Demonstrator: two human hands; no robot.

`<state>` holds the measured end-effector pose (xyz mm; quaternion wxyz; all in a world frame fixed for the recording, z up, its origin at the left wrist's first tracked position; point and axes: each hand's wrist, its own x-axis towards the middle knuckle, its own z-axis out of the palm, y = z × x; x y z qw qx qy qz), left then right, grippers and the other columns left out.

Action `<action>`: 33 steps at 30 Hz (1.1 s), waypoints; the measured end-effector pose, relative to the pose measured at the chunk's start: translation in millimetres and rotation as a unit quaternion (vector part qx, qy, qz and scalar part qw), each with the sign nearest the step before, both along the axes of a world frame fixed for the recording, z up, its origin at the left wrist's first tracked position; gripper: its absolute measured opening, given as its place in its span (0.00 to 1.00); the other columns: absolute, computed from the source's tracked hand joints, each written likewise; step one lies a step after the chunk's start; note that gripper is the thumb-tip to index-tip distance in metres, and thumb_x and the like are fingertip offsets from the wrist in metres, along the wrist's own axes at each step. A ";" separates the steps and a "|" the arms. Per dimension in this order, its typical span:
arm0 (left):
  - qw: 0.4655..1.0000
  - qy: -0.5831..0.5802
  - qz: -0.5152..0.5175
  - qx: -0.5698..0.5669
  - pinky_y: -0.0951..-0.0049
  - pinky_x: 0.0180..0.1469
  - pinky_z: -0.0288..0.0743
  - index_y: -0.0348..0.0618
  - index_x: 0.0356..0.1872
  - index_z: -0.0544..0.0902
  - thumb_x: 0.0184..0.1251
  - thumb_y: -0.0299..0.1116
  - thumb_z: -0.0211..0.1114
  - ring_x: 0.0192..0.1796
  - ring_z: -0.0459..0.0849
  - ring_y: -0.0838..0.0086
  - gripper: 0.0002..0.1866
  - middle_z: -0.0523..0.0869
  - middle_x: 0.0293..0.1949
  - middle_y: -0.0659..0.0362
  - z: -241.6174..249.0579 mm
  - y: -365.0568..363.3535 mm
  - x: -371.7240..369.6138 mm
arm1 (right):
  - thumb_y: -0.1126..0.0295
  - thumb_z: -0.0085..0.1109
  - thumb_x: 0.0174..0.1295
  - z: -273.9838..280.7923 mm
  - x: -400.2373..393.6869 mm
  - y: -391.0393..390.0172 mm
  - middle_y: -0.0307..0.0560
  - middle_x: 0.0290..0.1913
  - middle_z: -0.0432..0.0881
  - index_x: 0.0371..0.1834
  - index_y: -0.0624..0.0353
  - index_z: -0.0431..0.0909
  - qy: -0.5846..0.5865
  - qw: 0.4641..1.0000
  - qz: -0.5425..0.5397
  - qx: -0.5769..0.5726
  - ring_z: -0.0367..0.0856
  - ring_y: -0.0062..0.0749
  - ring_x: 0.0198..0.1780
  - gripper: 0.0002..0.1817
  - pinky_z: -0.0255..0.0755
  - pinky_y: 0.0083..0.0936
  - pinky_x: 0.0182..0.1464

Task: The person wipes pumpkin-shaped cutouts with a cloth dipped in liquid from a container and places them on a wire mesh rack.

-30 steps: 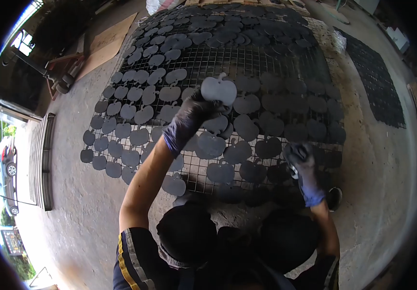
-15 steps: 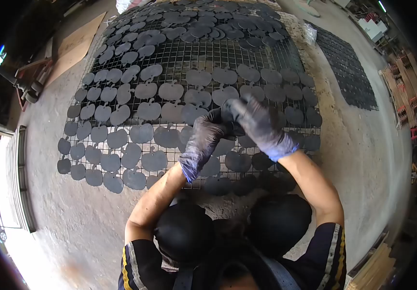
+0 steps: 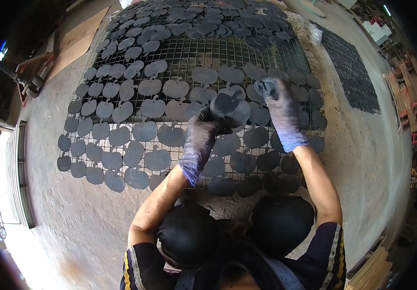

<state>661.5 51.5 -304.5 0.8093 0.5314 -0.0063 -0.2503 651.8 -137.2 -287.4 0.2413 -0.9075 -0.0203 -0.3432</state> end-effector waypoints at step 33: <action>0.995 0.052 -0.022 -0.083 0.71 0.40 0.76 0.33 0.42 0.71 0.58 0.28 0.55 0.34 0.78 0.72 0.12 0.78 0.35 0.56 -9.9 -5.6 -3.4 | 0.80 0.54 0.44 -1.0 -10.2 -2.2 0.47 0.34 0.76 0.36 0.54 0.70 0.081 0.993 -0.031 -0.081 0.77 0.35 0.34 0.14 0.73 0.23 0.34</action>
